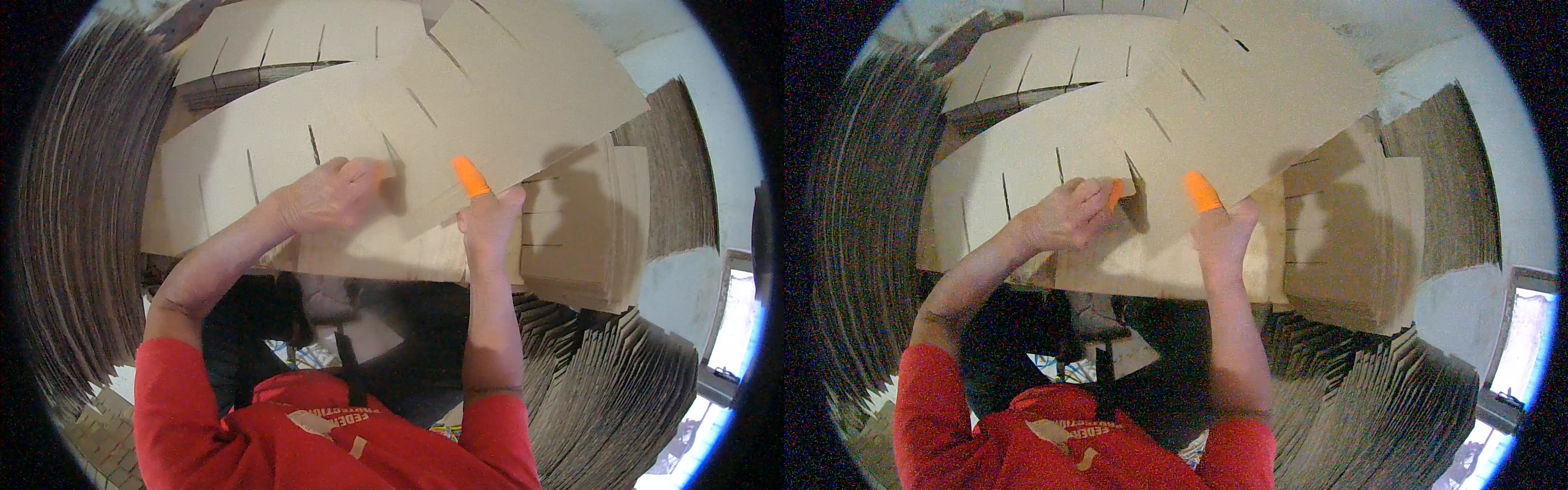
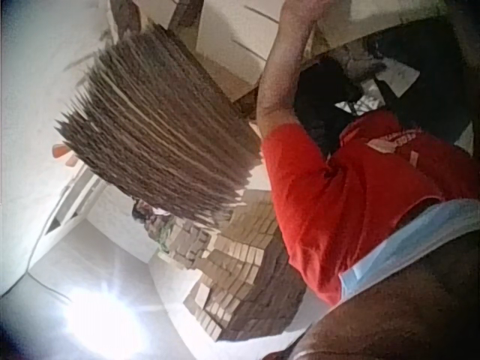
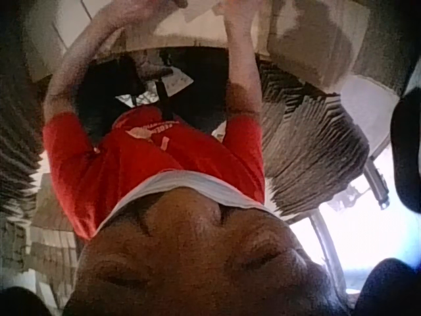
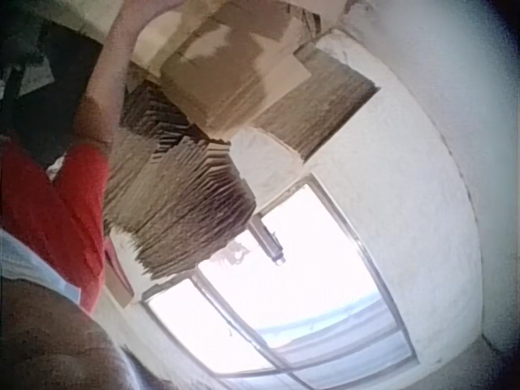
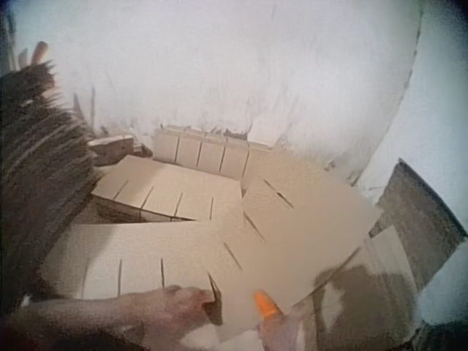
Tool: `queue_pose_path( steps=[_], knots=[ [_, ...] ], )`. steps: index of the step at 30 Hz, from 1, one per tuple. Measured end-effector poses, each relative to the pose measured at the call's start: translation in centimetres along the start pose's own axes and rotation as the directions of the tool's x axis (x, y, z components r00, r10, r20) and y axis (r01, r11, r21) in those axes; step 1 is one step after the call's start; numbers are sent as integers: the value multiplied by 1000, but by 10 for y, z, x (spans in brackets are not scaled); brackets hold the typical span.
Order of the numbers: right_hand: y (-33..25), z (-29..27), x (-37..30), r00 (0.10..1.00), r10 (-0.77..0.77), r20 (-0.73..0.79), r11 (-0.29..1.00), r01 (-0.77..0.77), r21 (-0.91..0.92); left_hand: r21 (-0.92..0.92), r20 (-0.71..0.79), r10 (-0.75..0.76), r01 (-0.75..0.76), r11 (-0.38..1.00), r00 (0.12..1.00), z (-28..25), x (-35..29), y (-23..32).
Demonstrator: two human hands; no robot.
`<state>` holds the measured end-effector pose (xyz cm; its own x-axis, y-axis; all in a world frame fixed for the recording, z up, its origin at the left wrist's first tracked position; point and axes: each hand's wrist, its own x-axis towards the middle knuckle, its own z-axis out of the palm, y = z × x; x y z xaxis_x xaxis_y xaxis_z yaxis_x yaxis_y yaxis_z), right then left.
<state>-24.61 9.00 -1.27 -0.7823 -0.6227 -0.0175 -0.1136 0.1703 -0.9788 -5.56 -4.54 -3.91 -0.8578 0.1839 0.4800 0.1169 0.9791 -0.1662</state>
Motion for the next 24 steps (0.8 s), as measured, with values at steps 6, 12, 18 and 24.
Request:
queue_pose_path(
  steps=[6, 12, 18, 24],
  knots=[
    [37, 19, -4, 1000, 25, 6, 999, -25, -35, -69, 44, 68, -65, 996, 997, -8, 5, 43],
    [17, 28, -9, 1000, 0, -23, 1000, 0, -4, -471, 139, -448, 457, 755, 883, -6, 9, -20],
    [10, 37, -13, 999, 33, 22, 999, -33, 11, 370, -93, -571, 561, 740, 815, 75, -19, -162],
    [14, 32, -12, 996, 39, 75, 999, -41, 36, 246, 162, -513, 469, 849, 843, 77, 4, -164]
  ],
)
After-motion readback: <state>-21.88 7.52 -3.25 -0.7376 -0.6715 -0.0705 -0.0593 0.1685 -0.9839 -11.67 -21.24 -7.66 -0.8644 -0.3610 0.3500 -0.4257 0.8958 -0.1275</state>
